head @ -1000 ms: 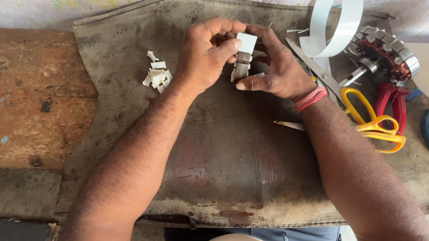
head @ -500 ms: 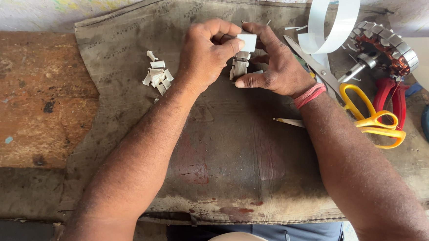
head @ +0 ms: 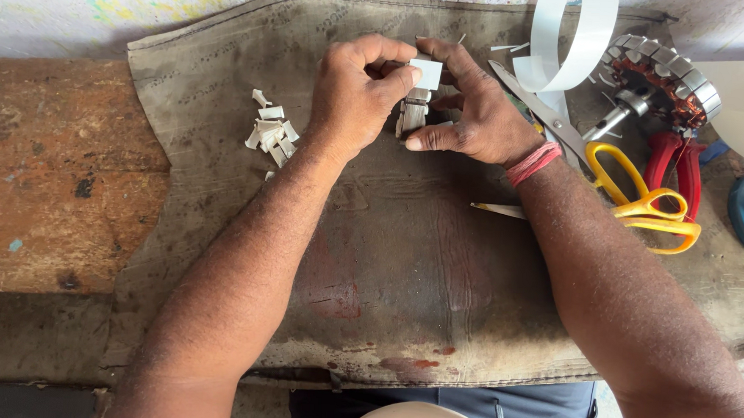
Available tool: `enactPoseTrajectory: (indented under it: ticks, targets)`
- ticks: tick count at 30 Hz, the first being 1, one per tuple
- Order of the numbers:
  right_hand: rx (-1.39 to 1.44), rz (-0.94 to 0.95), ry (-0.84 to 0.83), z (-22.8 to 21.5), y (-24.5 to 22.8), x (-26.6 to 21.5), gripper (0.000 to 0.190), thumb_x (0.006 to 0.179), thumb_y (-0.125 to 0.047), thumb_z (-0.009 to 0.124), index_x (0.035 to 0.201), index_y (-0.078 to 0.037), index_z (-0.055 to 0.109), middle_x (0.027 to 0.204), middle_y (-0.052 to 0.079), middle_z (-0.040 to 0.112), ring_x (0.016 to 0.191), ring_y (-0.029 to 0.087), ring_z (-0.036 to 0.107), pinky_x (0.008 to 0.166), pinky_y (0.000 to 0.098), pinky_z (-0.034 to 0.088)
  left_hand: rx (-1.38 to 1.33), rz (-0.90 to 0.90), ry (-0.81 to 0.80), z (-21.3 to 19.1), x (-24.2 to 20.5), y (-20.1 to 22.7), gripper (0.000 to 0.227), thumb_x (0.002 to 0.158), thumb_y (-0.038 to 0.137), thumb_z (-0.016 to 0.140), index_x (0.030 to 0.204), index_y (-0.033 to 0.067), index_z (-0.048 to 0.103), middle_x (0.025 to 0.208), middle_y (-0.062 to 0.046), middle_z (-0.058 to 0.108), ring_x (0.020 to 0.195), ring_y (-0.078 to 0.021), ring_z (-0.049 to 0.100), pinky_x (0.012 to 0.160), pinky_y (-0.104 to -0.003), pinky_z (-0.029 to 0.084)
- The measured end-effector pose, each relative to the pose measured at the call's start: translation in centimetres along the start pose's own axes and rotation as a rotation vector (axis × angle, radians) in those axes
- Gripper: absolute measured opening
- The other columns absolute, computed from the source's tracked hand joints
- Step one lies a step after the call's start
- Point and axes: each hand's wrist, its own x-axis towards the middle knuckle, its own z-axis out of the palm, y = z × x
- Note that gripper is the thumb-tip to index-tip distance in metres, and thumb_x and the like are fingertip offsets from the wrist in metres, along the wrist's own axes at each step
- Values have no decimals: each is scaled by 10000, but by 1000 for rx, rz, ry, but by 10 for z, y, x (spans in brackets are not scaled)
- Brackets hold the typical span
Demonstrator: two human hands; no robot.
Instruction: The person cuts white insulating tape into small rectangular pieces using scissors and inserts them into the slots of a motor stator. They repeatedly measure, cut, and place the tape pieces, occasionally using a screwdriver to adjust the placement within the stator slots.
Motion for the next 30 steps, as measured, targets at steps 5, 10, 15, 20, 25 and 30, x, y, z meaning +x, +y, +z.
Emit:
enactPoseTrajectory:
  ticks: [5,10,15,20,25,30]
  targets:
    - [-8,6,-6,0,-1,0,1156,720,-277,967,1632,-114,275,1566,168,471,1461,367,515,1114,522,479,11,-22,-8,0,1,-1,162,898,112,784,1046,55,756,840,-25,756,752,-85,733,676,-257,632]
    - [3,12,-8,0,-1,0,1160,716,-293,962,1633,-125,272,1576,160,462,1453,366,526,1112,520,483,5,14,-6,1,1,-3,163,900,101,785,1052,50,750,858,-27,756,773,-90,740,693,-257,639]
    - [-20,14,-11,0,-1,0,1177,726,-300,963,1650,-123,255,1599,168,462,1492,360,484,1123,525,466,0,-4,-1,1,1,-5,139,892,77,765,1024,54,728,840,-23,741,765,-88,734,685,-261,633]
    - [-22,12,-6,1,0,-1,1226,716,-325,960,1662,-110,210,1687,177,364,1511,363,460,1141,518,452,-207,-50,33,4,3,-8,92,852,64,762,924,70,705,817,-9,692,710,-80,675,609,-251,607]
    - [34,-10,-7,-1,0,-4,1250,732,-346,958,1679,-101,178,1687,199,369,1553,375,415,1177,536,447,-638,-113,23,-1,4,-9,77,838,69,749,869,70,679,792,-37,659,634,-104,609,519,-248,544]
    - [-20,-3,19,-5,-8,-6,1278,720,-341,951,1674,-92,137,1697,215,303,1541,400,367,1174,576,431,-726,-12,-52,-7,3,-7,68,885,41,698,881,60,632,884,-60,686,720,-117,644,615,-269,579]
